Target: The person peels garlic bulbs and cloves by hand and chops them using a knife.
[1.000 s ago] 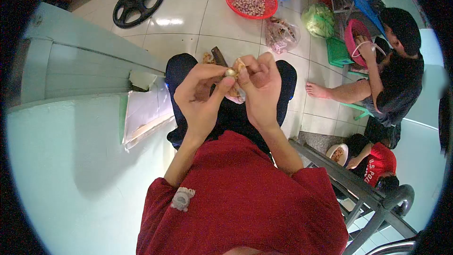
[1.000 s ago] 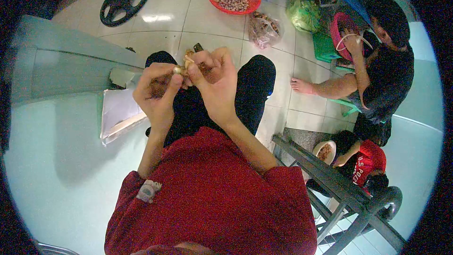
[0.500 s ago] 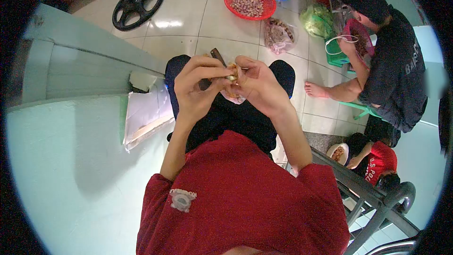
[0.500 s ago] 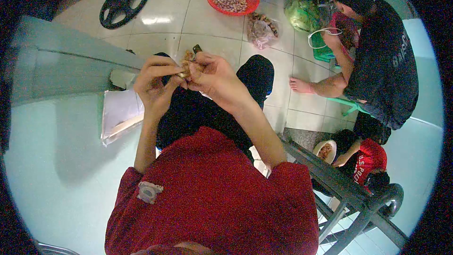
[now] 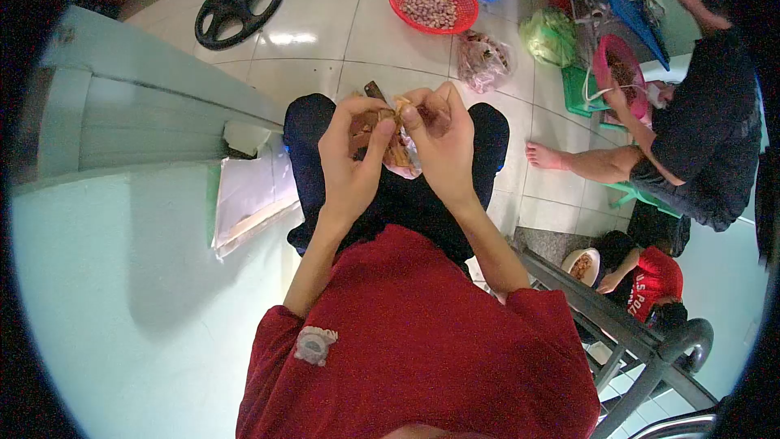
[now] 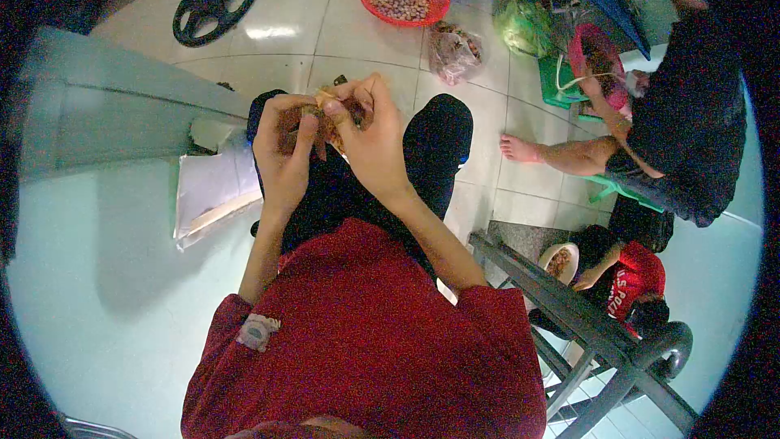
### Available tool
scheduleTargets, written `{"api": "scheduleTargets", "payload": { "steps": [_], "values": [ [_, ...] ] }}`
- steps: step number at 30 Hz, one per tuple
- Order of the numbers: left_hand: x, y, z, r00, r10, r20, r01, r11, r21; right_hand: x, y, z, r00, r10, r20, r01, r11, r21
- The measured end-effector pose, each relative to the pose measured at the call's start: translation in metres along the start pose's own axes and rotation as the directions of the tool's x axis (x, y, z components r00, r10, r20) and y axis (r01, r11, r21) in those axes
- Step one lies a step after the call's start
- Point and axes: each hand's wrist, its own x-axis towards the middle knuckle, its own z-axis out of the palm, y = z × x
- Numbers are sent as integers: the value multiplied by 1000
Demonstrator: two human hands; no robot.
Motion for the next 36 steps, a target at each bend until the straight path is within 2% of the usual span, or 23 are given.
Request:
{"api": "scheduleTargets", "payload": {
  "steps": [3,5,6,8,9,11,12,15,18,19,20,21,23,24,25,26,27,29,31,34,36],
  "values": [
    [0,-1,-3,997,72,10,-72,995,67,3,6,-3,998,26,51,-30,996,79],
    [0,-2,-4,996,87,23,-88,993,80,4,-1,-5,972,200,121,-224,947,230],
    [1,-4,-5,994,103,35,-105,990,92,5,0,-7,973,198,121,-221,948,230],
    [2,-6,-6,993,112,47,-115,991,66,5,4,-11,935,229,272,-334,830,446],
    [3,-7,-6,991,121,57,-124,991,41,6,5,-12,934,227,274,-333,831,445],
    [3,-8,-4,993,104,47,-104,995,-12,5,5,-13,895,252,368,-425,736,528],
    [3,-8,-4,996,86,40,-83,994,-65,5,3,-12,895,253,369,-425,735,528],
    [4,-10,-3,995,91,30,-89,993,-72,7,-5,-10,868,322,377,-489,686,539],
    [6,-13,-7,996,79,52,-75,995,-73,9,-4,-10,851,386,356,-522,688,504],
    [6,-14,-7,996,78,51,-75,995,-73,11,-3,-10,924,303,232,-357,901,245],
    [7,-14,-7,997,52,48,-48,996,-71,12,-2,-9,975,172,143,-164,984,-64],
    [7,-15,-8,999,25,45,-21,997,-70,13,-1,-9,974,172,144,-165,984,-65],
    [7,-18,-9,999,1,44,3,995,-98,15,1,-7,993,-7,117,32,975,-219],
    [7,-18,-10,999,-21,44,27,992,-127,16,0,-7,993,-6,118,32,975,-219],
    [6,-18,-9,999,-22,43,27,992,-127,17,-2,-8,970,146,193,-153,988,21],
    [6,-16,-9,997,-60,49,69,977,-203,18,-3,-9,916,268,299,-344,907,241],
    [6,-12,-7,994,-97,56,108,954,-278,19,-3,-11,915,268,301,-344,908,240],
    [5,0,-4,995,-78,62,93,947,-307,21,-2,-14,838,301,455,-517,703,488],
    [3,6,-1,996,-63,69,83,939,-334,22,0,-12,828,335,449,-540,693,478],
    [3,5,0,998,-41,55,54,966,-253,21,-3,-13,793,401,459,-601,642,477],
    [4,-3,0,995,99,9,-97,990,-98,21,-4,-14,767,430,476,-637,601,483]
  ]
}}
